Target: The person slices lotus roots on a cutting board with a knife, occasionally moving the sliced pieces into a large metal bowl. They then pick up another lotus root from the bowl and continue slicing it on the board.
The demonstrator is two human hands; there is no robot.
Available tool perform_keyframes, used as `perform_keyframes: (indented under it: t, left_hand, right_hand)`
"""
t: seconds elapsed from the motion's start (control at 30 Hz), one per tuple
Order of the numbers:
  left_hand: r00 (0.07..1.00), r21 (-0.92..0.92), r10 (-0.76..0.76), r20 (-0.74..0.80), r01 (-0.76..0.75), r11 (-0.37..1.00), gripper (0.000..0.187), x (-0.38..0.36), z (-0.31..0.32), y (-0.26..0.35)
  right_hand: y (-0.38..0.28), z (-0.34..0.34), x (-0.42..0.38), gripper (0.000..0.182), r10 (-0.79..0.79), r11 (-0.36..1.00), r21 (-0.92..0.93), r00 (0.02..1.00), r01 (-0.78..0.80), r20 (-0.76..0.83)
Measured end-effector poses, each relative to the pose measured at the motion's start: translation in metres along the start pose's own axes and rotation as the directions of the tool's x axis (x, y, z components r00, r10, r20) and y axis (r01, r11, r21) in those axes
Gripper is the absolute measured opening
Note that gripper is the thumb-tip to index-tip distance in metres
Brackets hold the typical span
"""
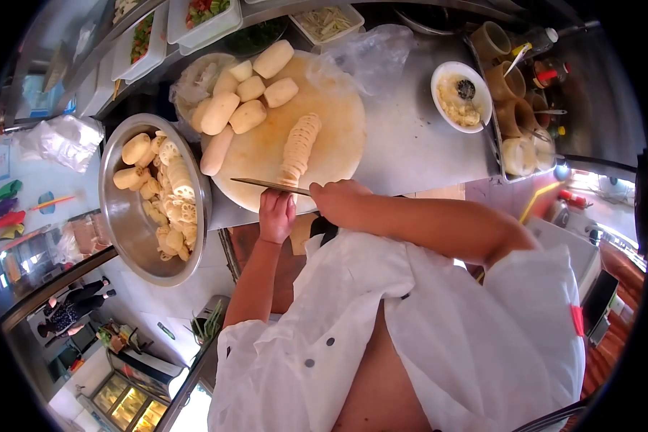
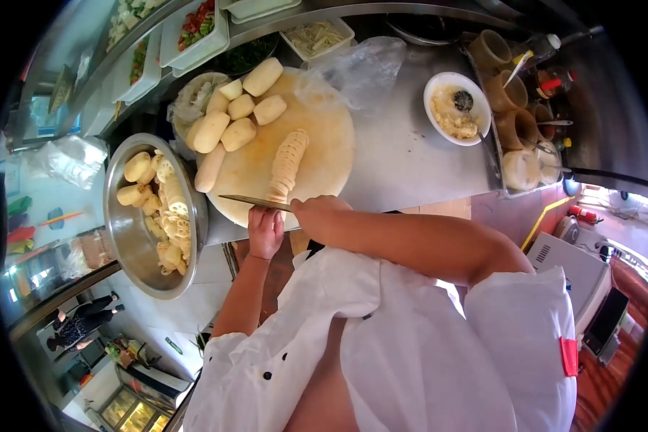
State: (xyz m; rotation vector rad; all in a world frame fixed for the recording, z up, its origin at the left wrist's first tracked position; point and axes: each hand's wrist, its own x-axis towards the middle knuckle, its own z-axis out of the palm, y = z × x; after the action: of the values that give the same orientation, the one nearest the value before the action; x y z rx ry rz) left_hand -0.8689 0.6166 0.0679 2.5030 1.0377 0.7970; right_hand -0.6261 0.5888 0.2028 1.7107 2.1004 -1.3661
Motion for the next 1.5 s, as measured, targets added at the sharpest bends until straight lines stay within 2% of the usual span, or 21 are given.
perform_keyframes:
  t: [0.1, 0.33, 0.47, 0.63, 0.73, 0.83, 0.93, 1.07, 1.13, 1.23, 1.33, 1.43, 1.5]
  left_hand:
    - [0.998, -0.031, -0.001, -0.06, -0.001, 1.0, 0.019, -0.001, 0.004, 0.003]
    - [0.998, 0.014, -0.001, -0.065, 0.002, 1.0, 0.018, -0.007, 0.005, -0.001]
    - [0.999, -0.025, -0.023, -0.046, 0.021, 0.999, 0.019, -0.007, 0.007, 0.0]
    - [1.0, -0.031, -0.014, -0.026, 0.013, 0.999, 0.025, -0.011, 0.001, 0.004]
    - [0.999, -0.036, -0.024, -0.023, 0.023, 0.999, 0.027, -0.012, -0.001, 0.007]
    - [1.0, -0.025, -0.006, -0.012, 0.006, 1.0, 0.025, -0.013, -0.001, 0.003]
    - [1.0, -0.011, -0.006, -0.027, 0.006, 1.0, 0.019, -0.018, 0.0, 0.005]
    - [1.0, -0.024, -0.028, -0.005, 0.027, 0.999, 0.016, -0.013, -0.005, 0.011]
    - [1.0, -0.001, -0.015, 0.004, 0.015, 1.0, 0.016, -0.016, -0.005, 0.007]
    - [1.0, -0.005, -0.013, -0.019, 0.013, 1.0, 0.017, -0.023, 0.001, 0.004]
    - [1.0, 0.0, -0.019, -0.023, 0.019, 1.0, 0.018, -0.021, -0.002, 0.007]
    - [1.0, 0.019, -0.018, -0.018, 0.018, 1.0, 0.017, -0.02, -0.004, 0.008]
    - [1.0, 0.035, -0.018, -0.024, 0.019, 0.999, 0.017, -0.025, -0.003, 0.008]
  right_hand:
    - [0.015, 0.02, 0.02, 0.032, -0.019, 1.0, 0.01, 1.0, 0.019, 0.001]
    - [-0.008, -0.004, 0.001, 0.033, -0.027, 1.0, -0.011, 0.999, 0.027, 0.021]
    - [0.014, 0.026, 0.032, 0.034, -0.048, 0.998, -0.051, 0.999, 0.048, -0.009]
    - [-0.01, 0.003, 0.009, 0.035, -0.044, 0.998, -0.04, 0.999, 0.045, 0.022]
    - [0.011, 0.031, 0.036, 0.025, -0.069, 0.997, 0.014, 0.996, 0.07, -0.049]
    - [-0.004, 0.015, 0.022, 0.037, -0.054, 0.997, -0.046, 0.998, 0.054, 0.015]
    - [-0.012, 0.008, 0.01, 0.035, -0.037, 0.999, -0.024, 0.999, 0.037, 0.004]
    - [0.007, 0.034, 0.035, 0.03, -0.047, 0.999, -0.026, 0.999, 0.047, -0.013]
    - [-0.001, 0.022, 0.021, 0.023, -0.074, 0.997, -0.014, 0.997, 0.074, -0.012]
    - [-0.012, 0.013, 0.007, 0.022, -0.046, 0.999, 0.008, 0.999, 0.046, -0.017]
    - [0.001, 0.032, 0.033, 0.035, -0.009, 1.0, -0.021, 1.0, 0.009, 0.004]
    - [-0.004, 0.025, 0.025, 0.035, -0.035, 0.997, -0.067, 0.999, 0.037, 0.036]
    - [-0.012, 0.015, 0.009, 0.034, -0.013, 1.0, -0.024, 0.999, 0.014, 0.044]
